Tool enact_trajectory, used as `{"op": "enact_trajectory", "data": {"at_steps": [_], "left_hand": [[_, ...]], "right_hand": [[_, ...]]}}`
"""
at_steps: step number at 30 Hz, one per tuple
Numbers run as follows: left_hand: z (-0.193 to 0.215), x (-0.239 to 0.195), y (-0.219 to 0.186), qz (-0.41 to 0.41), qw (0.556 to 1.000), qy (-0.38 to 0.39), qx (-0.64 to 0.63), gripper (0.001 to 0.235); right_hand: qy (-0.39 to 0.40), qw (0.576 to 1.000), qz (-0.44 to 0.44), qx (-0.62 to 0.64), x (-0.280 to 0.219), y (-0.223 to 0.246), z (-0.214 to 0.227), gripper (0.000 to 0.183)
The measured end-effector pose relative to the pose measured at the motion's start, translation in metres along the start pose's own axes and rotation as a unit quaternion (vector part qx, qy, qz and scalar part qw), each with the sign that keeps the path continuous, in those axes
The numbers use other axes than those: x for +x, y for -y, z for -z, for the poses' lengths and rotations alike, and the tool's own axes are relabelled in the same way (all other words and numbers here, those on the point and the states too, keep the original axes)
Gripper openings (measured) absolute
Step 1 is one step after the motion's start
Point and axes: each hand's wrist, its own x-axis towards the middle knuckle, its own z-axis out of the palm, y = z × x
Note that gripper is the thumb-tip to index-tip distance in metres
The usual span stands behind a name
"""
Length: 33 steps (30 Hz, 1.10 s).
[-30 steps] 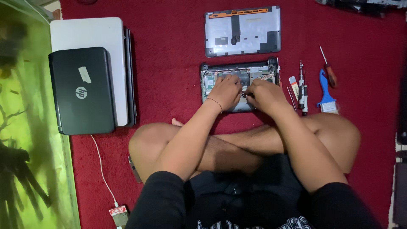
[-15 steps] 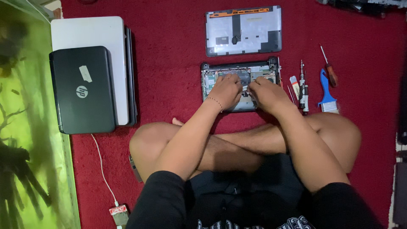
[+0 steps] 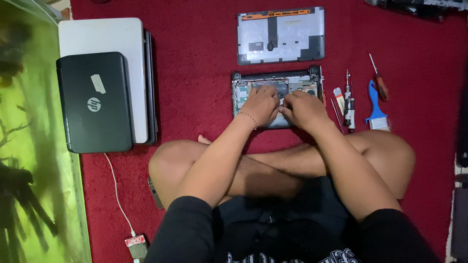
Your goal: The person sits on the floor and works on the internal components of a disassembled laptop. They use a screwdriver to remove and install screws, handle a hard drive, and manipulate internal cables and connectors.
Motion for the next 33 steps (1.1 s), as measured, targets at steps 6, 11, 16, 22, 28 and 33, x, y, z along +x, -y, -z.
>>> {"op": "enact_trajectory", "data": {"at_steps": [6, 11, 16, 22, 28, 33], "left_hand": [[0.002, 0.002, 0.005, -0.004, 1.0, -0.008, -0.005, 0.019], [0.012, -0.003, 0.001, 0.002, 1.0, 0.0, 0.005, 0.019], [0.01, -0.003, -0.001, 0.011, 1.0, 0.019, 0.019, 0.029], [-0.011, -0.002, 0.012, -0.019, 0.998, -0.051, 0.038, 0.017], [-0.014, -0.004, 0.014, -0.019, 0.997, -0.075, 0.011, 0.013], [-0.011, -0.002, 0.02, -0.013, 0.999, -0.013, -0.039, 0.037]], "right_hand": [[-0.002, 0.998, -0.027, 0.061, 0.0, 0.006, 0.01, 0.019], [0.011, 0.998, -0.037, 0.044, 0.003, 0.0, 0.001, 0.02], [0.0, 0.999, -0.04, 0.018, 0.01, -0.008, -0.016, 0.022], [-0.005, 0.994, -0.031, 0.101, 0.004, -0.007, 0.001, 0.024], [0.015, 0.992, -0.074, 0.102, 0.013, -0.019, -0.012, 0.031], [0.038, 0.983, -0.143, 0.107, 0.025, -0.022, -0.02, 0.035]]}}
